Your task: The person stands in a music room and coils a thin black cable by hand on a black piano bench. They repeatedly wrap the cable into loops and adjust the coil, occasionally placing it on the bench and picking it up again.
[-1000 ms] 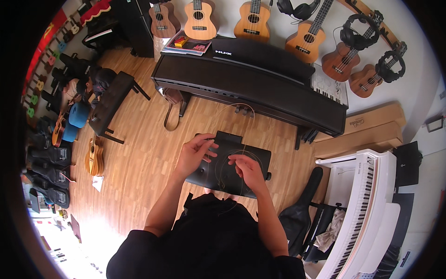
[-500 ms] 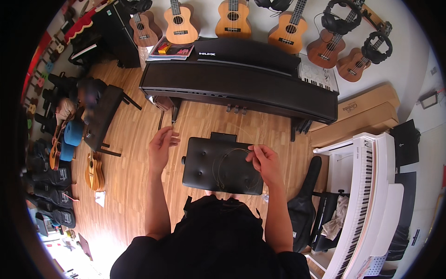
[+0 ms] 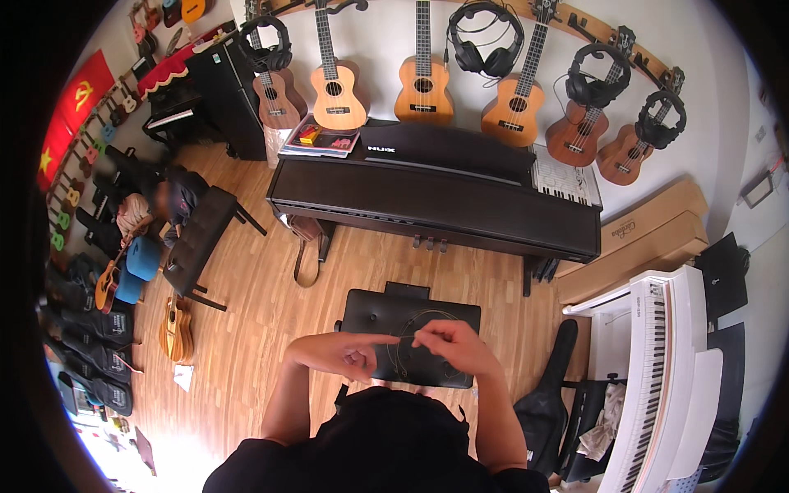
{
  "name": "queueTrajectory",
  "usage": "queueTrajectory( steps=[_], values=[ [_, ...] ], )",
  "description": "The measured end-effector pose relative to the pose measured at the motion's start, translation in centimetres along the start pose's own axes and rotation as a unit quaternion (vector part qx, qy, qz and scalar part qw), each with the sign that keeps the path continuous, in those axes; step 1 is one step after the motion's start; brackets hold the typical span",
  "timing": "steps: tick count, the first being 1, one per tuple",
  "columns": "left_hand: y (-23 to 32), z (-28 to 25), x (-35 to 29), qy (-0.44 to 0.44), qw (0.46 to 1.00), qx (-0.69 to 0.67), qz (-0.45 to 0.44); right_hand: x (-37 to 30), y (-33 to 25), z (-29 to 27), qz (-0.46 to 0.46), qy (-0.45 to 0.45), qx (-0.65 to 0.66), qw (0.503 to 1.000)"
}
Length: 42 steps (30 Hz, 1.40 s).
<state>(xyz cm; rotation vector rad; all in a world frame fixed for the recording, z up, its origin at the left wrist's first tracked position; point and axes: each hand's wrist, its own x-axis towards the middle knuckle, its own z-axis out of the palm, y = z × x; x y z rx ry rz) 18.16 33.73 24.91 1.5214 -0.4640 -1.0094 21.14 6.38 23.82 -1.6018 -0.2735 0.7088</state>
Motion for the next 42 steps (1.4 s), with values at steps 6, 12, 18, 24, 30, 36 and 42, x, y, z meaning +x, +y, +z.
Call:
queueTrajectory(
  steps=[6,12,18,24,30,36,42],
  values=[
    [1.6,-1.3,-1.3,0.251,0.956,0.130,0.076,1.2,0.2,-0.8,-0.023,-0.014,-0.044,0.999],
    [1.0,-3.1,-5.5,0.430,0.888,0.129,0.098,-1.8,4.7,-4.6,0.027,-0.093,0.106,0.990],
    [-0.1,-2.5,-4.3,0.424,0.896,0.101,0.081,-2.0,9.0,-2.9,-0.149,-0.244,0.515,0.808],
    [-2.0,-0.1,0.4,0.399,0.881,0.250,0.041,-1.5,0.3,0.6,-0.260,-0.132,0.765,0.575],
    [-2.2,2.6,1.8,0.294,0.909,0.293,0.044,-2.3,-4.0,0.9,-0.299,0.098,0.632,0.708],
    [-0.9,4.4,1.2,0.188,0.933,0.304,-0.036,-1.4,-2.0,1.1,-0.283,0.299,0.426,0.806],
    [-0.3,5.0,0.6,0.148,0.952,0.268,0.029,-0.5,0.3,1.8,-0.234,0.328,0.001,0.915]
  ],
)
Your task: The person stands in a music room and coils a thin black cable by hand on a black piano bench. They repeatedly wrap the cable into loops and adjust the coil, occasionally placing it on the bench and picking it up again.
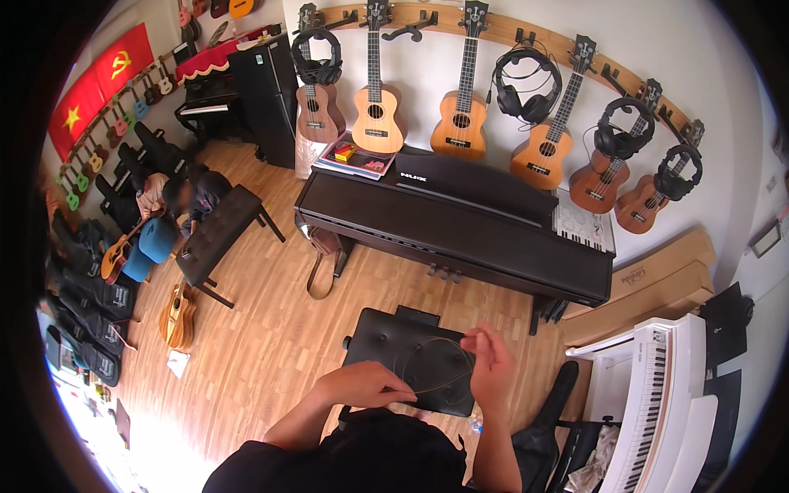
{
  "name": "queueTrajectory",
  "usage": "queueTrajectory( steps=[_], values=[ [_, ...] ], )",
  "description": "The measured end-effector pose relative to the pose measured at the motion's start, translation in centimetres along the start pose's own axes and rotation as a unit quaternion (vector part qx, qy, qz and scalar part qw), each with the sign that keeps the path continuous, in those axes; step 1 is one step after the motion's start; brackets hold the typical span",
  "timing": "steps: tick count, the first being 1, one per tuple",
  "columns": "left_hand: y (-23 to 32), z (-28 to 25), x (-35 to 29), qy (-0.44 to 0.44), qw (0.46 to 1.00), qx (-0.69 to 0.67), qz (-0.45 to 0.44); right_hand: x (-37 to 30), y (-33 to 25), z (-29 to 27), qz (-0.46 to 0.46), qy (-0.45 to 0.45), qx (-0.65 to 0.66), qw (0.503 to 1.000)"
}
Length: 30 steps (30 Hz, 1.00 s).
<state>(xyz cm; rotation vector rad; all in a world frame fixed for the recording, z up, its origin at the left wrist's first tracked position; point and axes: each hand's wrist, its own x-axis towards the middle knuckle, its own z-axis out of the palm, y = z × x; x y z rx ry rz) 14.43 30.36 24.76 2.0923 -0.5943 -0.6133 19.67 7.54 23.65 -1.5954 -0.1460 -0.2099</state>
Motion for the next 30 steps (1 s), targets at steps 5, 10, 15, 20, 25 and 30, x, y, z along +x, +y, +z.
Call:
queueTrajectory(
  steps=[5,10,15,20,25,30],
  values=[
    [-0.4,-2.5,-0.6,0.118,0.991,0.044,0.035,-0.4,-1.7,-0.9,0.198,-0.362,-0.154,0.898],
    [0.3,-4.8,-0.9,0.153,0.986,-0.003,0.072,-2.0,-0.2,-0.7,0.277,-0.507,0.059,0.814],
    [-0.6,-4.0,0.0,0.186,0.972,-0.070,0.123,-2.9,2.0,-1.5,0.277,-0.489,0.361,0.745],
    [-1.2,-0.9,2.0,0.287,0.942,-0.096,0.143,-2.7,0.9,0.9,0.235,-0.252,0.524,0.779],
    [-0.9,-0.3,3.1,0.320,0.937,-0.054,0.131,-2.2,0.1,1.5,0.185,-0.218,0.546,0.787],
    [-0.6,2.8,3.5,0.259,0.957,-0.065,0.110,-2.3,-1.5,3.2,0.094,-0.107,0.399,0.906]
  ],
)
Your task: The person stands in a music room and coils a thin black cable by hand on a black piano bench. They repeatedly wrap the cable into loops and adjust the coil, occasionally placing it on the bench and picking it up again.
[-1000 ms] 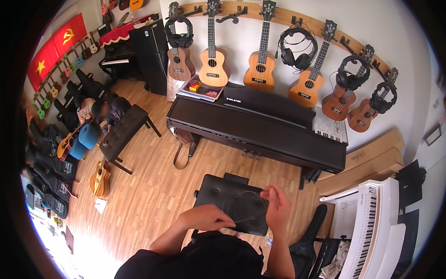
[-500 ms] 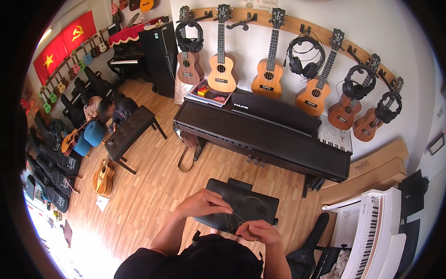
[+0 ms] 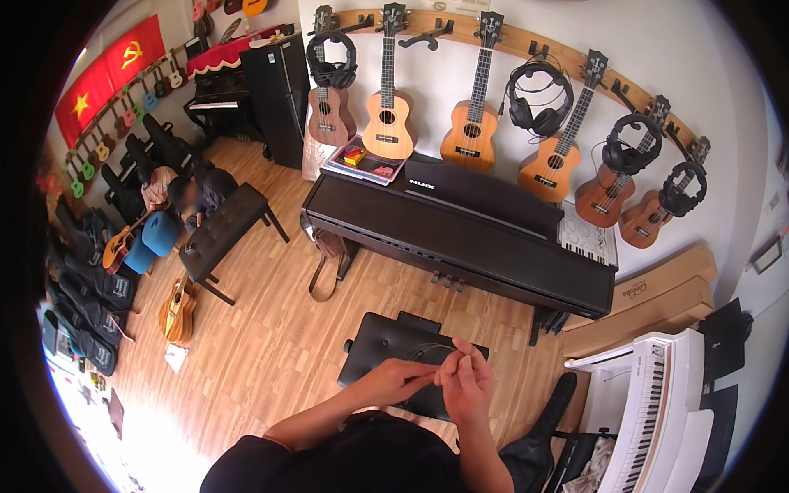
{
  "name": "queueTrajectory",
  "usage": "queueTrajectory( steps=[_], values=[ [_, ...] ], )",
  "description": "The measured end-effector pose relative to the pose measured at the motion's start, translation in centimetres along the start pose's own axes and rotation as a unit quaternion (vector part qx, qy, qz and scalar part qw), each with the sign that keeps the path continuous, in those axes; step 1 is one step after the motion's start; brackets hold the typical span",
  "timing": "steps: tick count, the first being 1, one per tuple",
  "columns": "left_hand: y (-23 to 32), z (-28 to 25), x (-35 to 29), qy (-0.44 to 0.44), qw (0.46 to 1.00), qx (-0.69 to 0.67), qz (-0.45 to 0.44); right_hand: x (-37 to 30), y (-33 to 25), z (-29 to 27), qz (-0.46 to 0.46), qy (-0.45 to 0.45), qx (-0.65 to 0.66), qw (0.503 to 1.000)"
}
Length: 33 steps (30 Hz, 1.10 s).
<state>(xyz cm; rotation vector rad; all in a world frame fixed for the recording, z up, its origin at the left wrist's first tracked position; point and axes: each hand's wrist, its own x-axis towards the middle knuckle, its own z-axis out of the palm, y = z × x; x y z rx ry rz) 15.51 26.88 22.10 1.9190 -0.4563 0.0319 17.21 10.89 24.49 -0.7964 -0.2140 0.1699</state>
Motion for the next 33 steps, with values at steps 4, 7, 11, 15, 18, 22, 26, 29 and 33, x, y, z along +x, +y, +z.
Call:
queueTrajectory(
  steps=[4,7,11,15,18,22,26,29,33],
  values=[
    [1.8,-0.5,0.0,-0.123,0.989,0.050,-0.069,0.3,-0.2,-0.1,-0.115,-0.002,-0.452,0.884],
    [1.0,-1.1,-0.5,-0.142,0.982,0.102,-0.070,0.5,-0.2,-0.8,-0.091,-0.081,-0.580,0.805],
    [0.9,-3.2,-0.6,-0.133,0.980,0.144,-0.032,0.4,-1.2,-1.5,0.164,-0.165,-0.547,0.804],
    [1.4,-5.4,-0.3,-0.173,0.983,0.057,-0.013,-0.2,-0.6,-4.6,0.298,-0.256,-0.380,0.838],
    [2.6,-6.2,0.4,-0.203,0.979,-0.007,-0.016,-0.4,-0.7,-4.6,0.350,-0.266,-0.241,0.865],
    [2.8,-6.1,0.5,-0.228,0.973,-0.042,-0.009,-0.7,-0.4,-5.4,0.354,-0.328,-0.151,0.863],
    [2.1,-5.6,1.0,-0.158,0.986,-0.052,-0.016,-1.6,-0.5,-6.6,0.346,-0.319,-0.008,0.882],
    [0.7,-3.7,1.4,-0.065,0.991,-0.113,-0.002,-2.6,0.8,-6.7,0.208,-0.263,0.195,0.922],
    [-1.4,0.4,1.0,0.004,0.980,-0.192,-0.049,-2.2,0.0,-3.8,0.158,-0.139,0.284,0.935]
  ],
)
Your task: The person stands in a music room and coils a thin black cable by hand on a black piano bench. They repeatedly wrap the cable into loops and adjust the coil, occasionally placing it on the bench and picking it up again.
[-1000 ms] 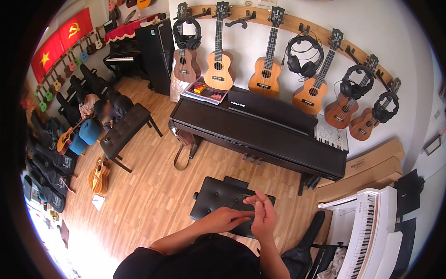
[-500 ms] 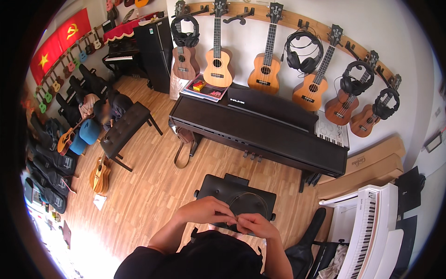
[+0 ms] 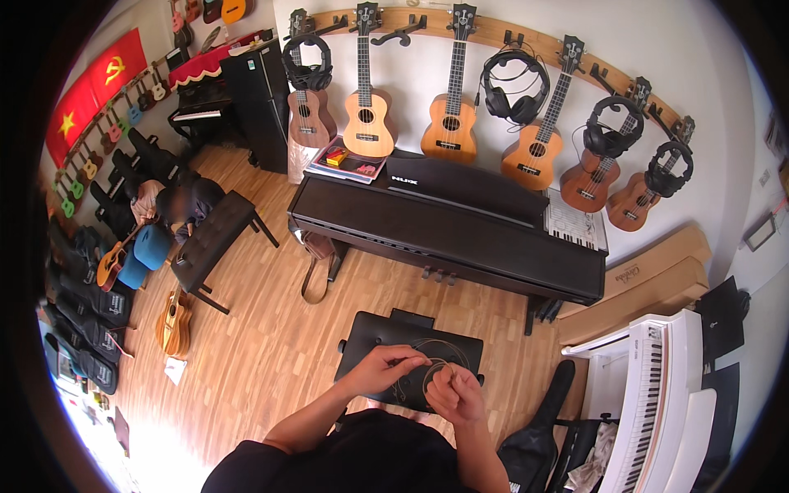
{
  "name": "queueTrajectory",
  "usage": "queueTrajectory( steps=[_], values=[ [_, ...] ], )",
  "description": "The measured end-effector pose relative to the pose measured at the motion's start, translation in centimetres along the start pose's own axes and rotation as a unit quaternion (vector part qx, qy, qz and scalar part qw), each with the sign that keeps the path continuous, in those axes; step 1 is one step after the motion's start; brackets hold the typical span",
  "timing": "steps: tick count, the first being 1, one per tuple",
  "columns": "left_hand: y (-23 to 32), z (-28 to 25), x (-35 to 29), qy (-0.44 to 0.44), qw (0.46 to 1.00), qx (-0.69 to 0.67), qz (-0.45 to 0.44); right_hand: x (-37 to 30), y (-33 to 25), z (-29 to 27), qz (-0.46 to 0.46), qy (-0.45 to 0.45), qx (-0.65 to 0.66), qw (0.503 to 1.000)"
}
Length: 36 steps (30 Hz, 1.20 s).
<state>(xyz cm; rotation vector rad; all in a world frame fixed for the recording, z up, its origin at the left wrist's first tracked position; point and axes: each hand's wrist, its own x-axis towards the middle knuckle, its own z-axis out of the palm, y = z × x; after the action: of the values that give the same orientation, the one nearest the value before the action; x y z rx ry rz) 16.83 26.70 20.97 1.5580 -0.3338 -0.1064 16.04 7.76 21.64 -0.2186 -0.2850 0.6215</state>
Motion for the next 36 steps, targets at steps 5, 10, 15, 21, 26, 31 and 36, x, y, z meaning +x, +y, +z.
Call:
queueTrajectory(
  steps=[5,10,15,21,26,31,36],
  values=[
    [-0.7,2.5,-1.0,0.002,0.997,0.003,-0.077,1.8,0.6,1.9,-0.132,0.104,-0.165,0.972],
    [0.2,2.3,-1.5,-0.127,0.977,0.153,-0.076,2.0,0.9,0.8,-0.216,0.163,-0.635,0.723],
    [2.2,0.2,-1.8,-0.172,0.932,0.314,-0.063,2.0,-0.3,0.3,-0.073,0.123,-0.787,0.601],
    [4.5,-4.2,-1.3,-0.124,0.946,0.301,0.004,0.9,-2.0,-0.2,0.303,0.056,-0.567,0.764],
    [3.5,-5.2,0.3,-0.081,0.990,0.086,0.083,0.5,0.1,-1.5,0.197,-0.070,-0.215,0.954],
    [0.0,-1.6,-0.5,0.065,0.995,-0.070,-0.038,3.7,1.9,0.2,0.001,-0.004,-0.195,0.981],
    [-1.2,-0.3,-1.8,0.102,0.993,0.055,-0.023,5.5,2.1,0.4,-0.065,0.115,-0.327,0.936]
  ],
)
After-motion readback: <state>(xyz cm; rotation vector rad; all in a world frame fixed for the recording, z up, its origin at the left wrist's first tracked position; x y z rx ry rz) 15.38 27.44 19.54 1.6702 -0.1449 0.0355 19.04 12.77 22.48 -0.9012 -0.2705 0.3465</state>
